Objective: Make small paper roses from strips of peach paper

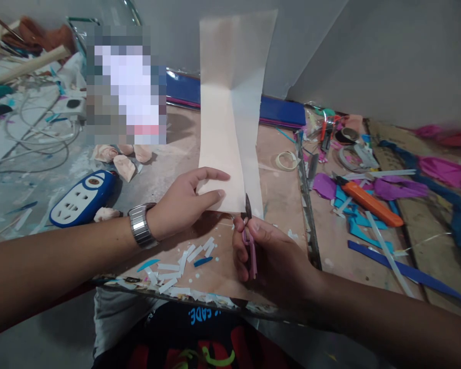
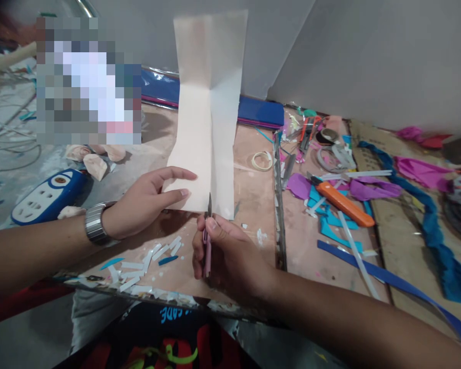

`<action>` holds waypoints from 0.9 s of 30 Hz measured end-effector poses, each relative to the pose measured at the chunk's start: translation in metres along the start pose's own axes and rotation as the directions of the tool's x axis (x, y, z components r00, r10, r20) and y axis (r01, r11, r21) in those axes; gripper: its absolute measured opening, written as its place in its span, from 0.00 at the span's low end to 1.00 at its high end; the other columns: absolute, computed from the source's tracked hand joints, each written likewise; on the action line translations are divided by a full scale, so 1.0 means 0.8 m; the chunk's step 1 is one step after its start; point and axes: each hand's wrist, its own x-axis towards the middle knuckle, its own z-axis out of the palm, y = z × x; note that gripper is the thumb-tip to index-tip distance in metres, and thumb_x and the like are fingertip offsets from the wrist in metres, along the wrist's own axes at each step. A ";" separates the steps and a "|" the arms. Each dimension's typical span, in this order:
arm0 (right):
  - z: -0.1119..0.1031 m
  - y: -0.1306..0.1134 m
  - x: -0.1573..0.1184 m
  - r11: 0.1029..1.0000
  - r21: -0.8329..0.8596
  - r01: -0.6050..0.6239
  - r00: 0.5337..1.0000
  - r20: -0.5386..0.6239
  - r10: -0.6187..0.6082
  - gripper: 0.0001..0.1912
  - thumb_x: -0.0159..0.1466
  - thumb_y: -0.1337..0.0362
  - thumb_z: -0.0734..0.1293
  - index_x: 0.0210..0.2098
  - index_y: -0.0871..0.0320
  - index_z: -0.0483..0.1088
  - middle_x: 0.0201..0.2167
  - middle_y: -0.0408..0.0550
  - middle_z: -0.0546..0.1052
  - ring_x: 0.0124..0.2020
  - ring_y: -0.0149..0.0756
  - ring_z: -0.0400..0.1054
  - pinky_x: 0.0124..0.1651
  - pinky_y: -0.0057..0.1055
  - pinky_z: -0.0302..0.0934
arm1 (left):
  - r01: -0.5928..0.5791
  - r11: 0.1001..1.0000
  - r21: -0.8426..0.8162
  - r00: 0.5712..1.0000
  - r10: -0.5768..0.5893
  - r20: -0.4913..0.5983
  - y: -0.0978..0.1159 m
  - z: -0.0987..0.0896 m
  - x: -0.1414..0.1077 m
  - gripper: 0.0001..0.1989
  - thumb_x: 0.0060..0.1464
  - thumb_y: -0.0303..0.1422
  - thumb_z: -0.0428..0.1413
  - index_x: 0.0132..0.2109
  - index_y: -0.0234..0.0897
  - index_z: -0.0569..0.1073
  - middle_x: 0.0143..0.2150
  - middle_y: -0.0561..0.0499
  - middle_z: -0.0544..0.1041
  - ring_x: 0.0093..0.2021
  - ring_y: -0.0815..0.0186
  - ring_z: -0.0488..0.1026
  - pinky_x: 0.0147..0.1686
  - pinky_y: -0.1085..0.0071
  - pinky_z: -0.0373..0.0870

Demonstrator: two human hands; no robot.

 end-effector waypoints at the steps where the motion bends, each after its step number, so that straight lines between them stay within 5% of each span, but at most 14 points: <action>1: 0.000 0.000 0.000 1.000 -0.002 0.000 1.000 -0.003 0.000 0.14 0.69 0.51 0.68 0.42 0.54 0.67 0.25 0.39 0.73 0.20 0.31 0.69 0.18 0.22 0.51 | 0.004 1.000 -0.002 1.000 -0.004 0.001 0.000 0.000 0.000 0.17 0.58 0.32 0.60 0.55 0.38 0.75 0.38 0.50 0.77 0.28 0.70 0.69 0.29 0.71 0.67; 27: 0.004 0.002 0.002 1.000 0.008 0.022 1.000 -0.016 -0.021 0.14 0.67 0.54 0.70 0.40 0.54 0.65 0.24 0.38 0.73 0.21 0.30 0.68 0.25 0.26 0.57 | -0.018 0.999 0.026 1.000 0.018 -0.006 0.002 0.000 0.000 0.18 0.56 0.32 0.61 0.54 0.37 0.76 0.41 0.49 0.78 0.32 0.68 0.71 0.31 0.71 0.69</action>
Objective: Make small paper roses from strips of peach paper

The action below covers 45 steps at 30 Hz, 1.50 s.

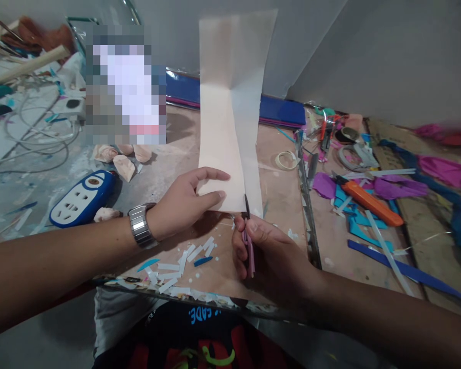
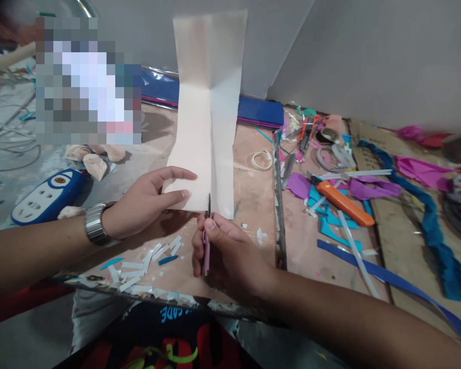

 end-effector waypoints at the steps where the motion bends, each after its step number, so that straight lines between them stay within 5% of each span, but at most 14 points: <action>1: 0.000 0.000 0.000 1.000 -0.003 0.001 1.000 0.000 -0.001 0.13 0.67 0.54 0.70 0.40 0.54 0.65 0.24 0.38 0.72 0.21 0.30 0.68 0.24 0.25 0.56 | -0.014 1.000 0.016 1.000 0.014 -0.002 0.000 0.000 0.000 0.18 0.56 0.32 0.61 0.54 0.37 0.76 0.41 0.49 0.78 0.32 0.68 0.71 0.32 0.71 0.69; 20: -0.001 0.001 0.001 0.999 0.032 0.025 1.000 0.013 -0.025 0.13 0.68 0.53 0.70 0.41 0.56 0.67 0.24 0.39 0.74 0.21 0.29 0.68 0.26 0.25 0.60 | -0.023 0.998 0.066 1.000 0.023 -0.010 0.000 -0.002 0.001 0.17 0.57 0.32 0.61 0.54 0.38 0.76 0.48 0.47 0.79 0.42 0.63 0.75 0.45 0.63 0.73; 24: 0.000 -0.001 0.001 1.000 0.022 0.016 1.000 0.014 -0.016 0.15 0.69 0.51 0.69 0.45 0.55 0.68 0.27 0.40 0.74 0.21 0.29 0.69 0.18 0.21 0.54 | -0.084 0.993 0.087 0.996 0.086 -0.014 0.001 -0.001 0.001 0.16 0.57 0.32 0.61 0.53 0.37 0.78 0.49 0.48 0.79 0.46 0.62 0.75 0.51 0.63 0.72; 30: 0.000 -0.001 0.001 0.999 0.019 0.038 0.999 0.026 -0.039 0.16 0.70 0.50 0.67 0.48 0.55 0.68 0.29 0.41 0.74 0.22 0.31 0.72 0.13 0.20 0.58 | 0.058 0.987 -0.149 0.998 -0.054 0.026 -0.003 0.004 -0.002 0.16 0.58 0.34 0.60 0.54 0.40 0.75 0.43 0.49 0.78 0.37 0.64 0.77 0.39 0.64 0.77; 37: -0.004 0.002 0.005 0.999 0.022 0.035 0.995 0.089 -0.037 0.14 0.70 0.55 0.68 0.49 0.58 0.71 0.32 0.43 0.75 0.27 0.31 0.74 0.19 0.21 0.65 | -0.058 0.997 0.042 0.998 0.059 -0.036 -0.003 -0.001 0.002 0.15 0.57 0.32 0.62 0.52 0.37 0.78 0.48 0.48 0.79 0.44 0.65 0.74 0.47 0.66 0.72; 45: -0.005 0.002 0.004 0.998 0.048 0.029 0.996 0.082 -0.033 0.14 0.69 0.54 0.70 0.44 0.59 0.72 0.32 0.46 0.77 0.29 0.32 0.74 0.20 0.20 0.66 | 0.016 0.997 -0.074 0.999 -0.018 -0.029 -0.001 0.003 0.000 0.15 0.57 0.30 0.61 0.52 0.38 0.77 0.40 0.52 0.76 0.31 0.71 0.70 0.30 0.74 0.67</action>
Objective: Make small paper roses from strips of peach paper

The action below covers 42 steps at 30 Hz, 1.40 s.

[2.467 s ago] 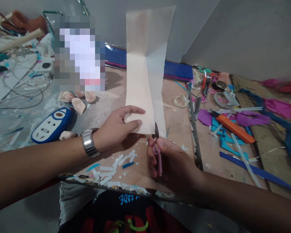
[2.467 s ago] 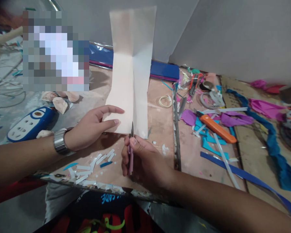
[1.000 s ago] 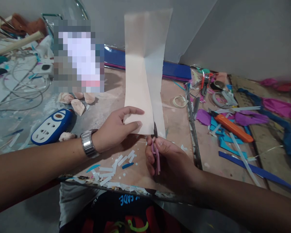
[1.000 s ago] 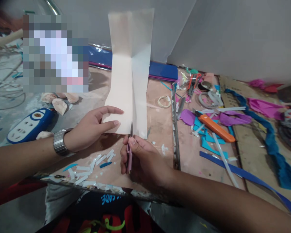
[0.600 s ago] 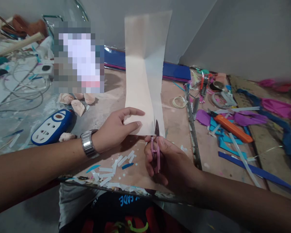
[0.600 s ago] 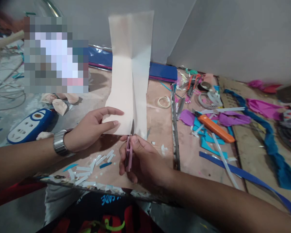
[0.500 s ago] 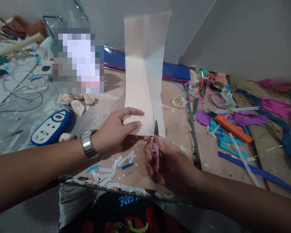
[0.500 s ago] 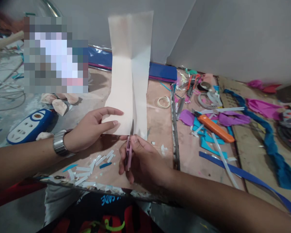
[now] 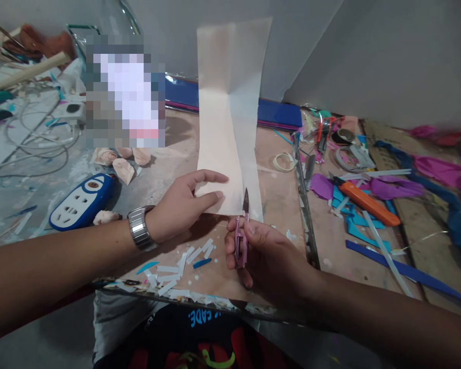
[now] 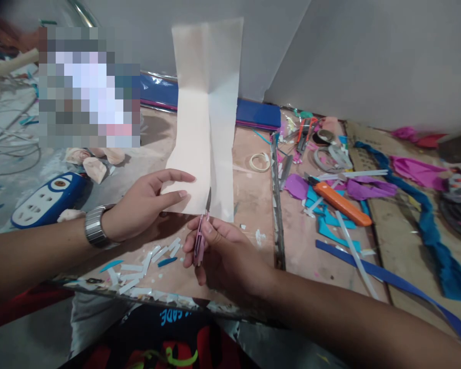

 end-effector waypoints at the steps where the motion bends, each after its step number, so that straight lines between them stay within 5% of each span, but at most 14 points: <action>1: 0.000 0.000 0.000 1.000 0.003 0.003 1.000 -0.001 -0.003 0.14 0.69 0.54 0.70 0.44 0.59 0.71 0.31 0.45 0.77 0.29 0.31 0.74 0.20 0.20 0.66 | 0.002 1.000 -0.009 1.000 -0.002 0.004 0.000 0.000 0.000 0.15 0.57 0.30 0.61 0.52 0.38 0.77 0.39 0.52 0.76 0.31 0.71 0.71 0.31 0.75 0.68; 19: 0.002 -0.002 -0.001 1.000 -0.016 0.000 0.998 -0.063 -0.001 0.15 0.66 0.53 0.73 0.42 0.58 0.72 0.27 0.42 0.75 0.23 0.28 0.69 0.16 0.18 0.58 | 0.041 0.999 -0.023 0.999 -0.041 0.002 0.001 -0.003 0.001 0.20 0.56 0.28 0.62 0.56 0.40 0.74 0.35 0.54 0.74 0.24 0.74 0.72 0.25 0.76 0.70; 42: 0.004 -0.003 -0.001 0.998 -0.058 0.007 0.998 -0.057 -0.011 0.13 0.68 0.55 0.71 0.43 0.57 0.70 0.27 0.41 0.74 0.23 0.28 0.67 0.16 0.19 0.52 | -0.003 0.999 0.032 1.000 0.003 -0.005 -0.001 -0.003 -0.001 0.18 0.55 0.34 0.63 0.53 0.40 0.77 0.39 0.52 0.75 0.29 0.71 0.69 0.30 0.73 0.71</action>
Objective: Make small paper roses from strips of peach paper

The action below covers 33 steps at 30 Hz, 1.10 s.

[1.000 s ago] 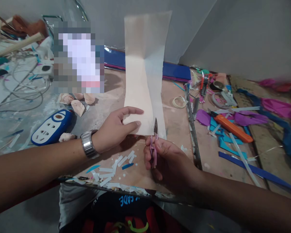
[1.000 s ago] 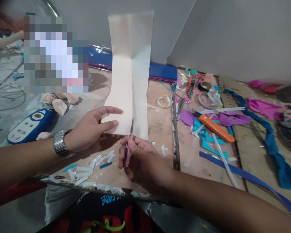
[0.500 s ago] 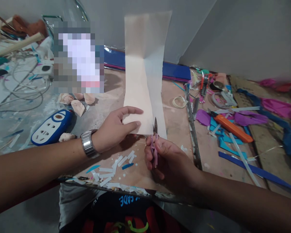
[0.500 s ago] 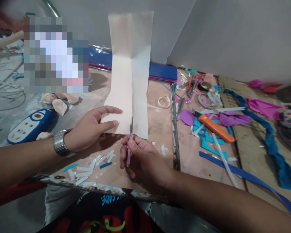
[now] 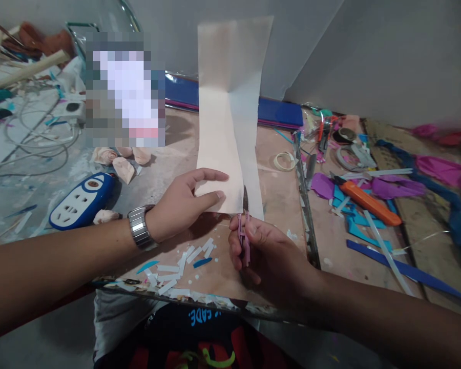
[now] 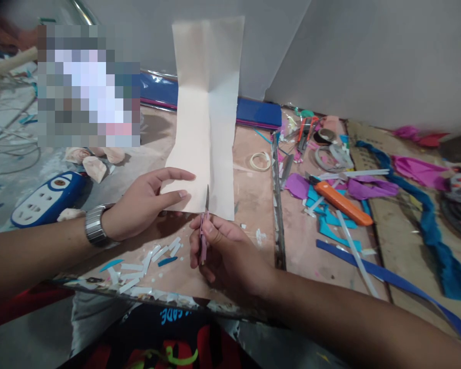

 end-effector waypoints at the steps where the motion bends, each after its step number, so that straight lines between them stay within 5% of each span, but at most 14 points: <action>1: 0.001 0.000 0.000 1.000 0.001 0.000 1.000 -0.004 0.000 0.13 0.68 0.55 0.71 0.43 0.57 0.70 0.27 0.41 0.74 0.23 0.28 0.67 0.16 0.19 0.52 | -0.006 1.000 0.007 1.000 0.006 -0.001 0.000 0.000 0.000 0.18 0.55 0.34 0.63 0.53 0.40 0.77 0.40 0.52 0.75 0.29 0.71 0.69 0.30 0.73 0.71; 5: 0.002 -0.001 -0.001 1.000 0.016 0.002 1.000 -0.017 -0.002 0.13 0.68 0.54 0.71 0.42 0.57 0.70 0.27 0.41 0.74 0.22 0.27 0.67 0.16 0.18 0.52 | -0.016 1.000 0.004 1.000 0.016 -0.003 0.000 -0.001 0.001 0.17 0.55 0.32 0.63 0.52 0.39 0.78 0.42 0.50 0.76 0.31 0.71 0.71 0.31 0.73 0.71; 17: 0.003 -0.002 0.000 1.000 0.012 0.000 1.000 -0.015 0.000 0.16 0.66 0.53 0.72 0.45 0.58 0.72 0.27 0.42 0.73 0.22 0.28 0.66 0.15 0.19 0.53 | 0.095 0.981 -0.169 0.995 -0.090 0.040 0.002 0.003 0.000 0.19 0.54 0.30 0.64 0.54 0.40 0.75 0.30 0.54 0.75 0.23 0.69 0.73 0.25 0.72 0.71; 33: 0.002 -0.001 0.001 0.999 0.038 -0.004 1.000 0.031 0.002 0.14 0.69 0.53 0.69 0.44 0.57 0.70 0.27 0.41 0.74 0.22 0.28 0.68 0.16 0.19 0.54 | 0.095 0.976 -0.196 0.995 -0.087 0.047 0.004 0.004 0.001 0.20 0.54 0.29 0.64 0.54 0.39 0.74 0.30 0.54 0.76 0.24 0.69 0.75 0.27 0.71 0.74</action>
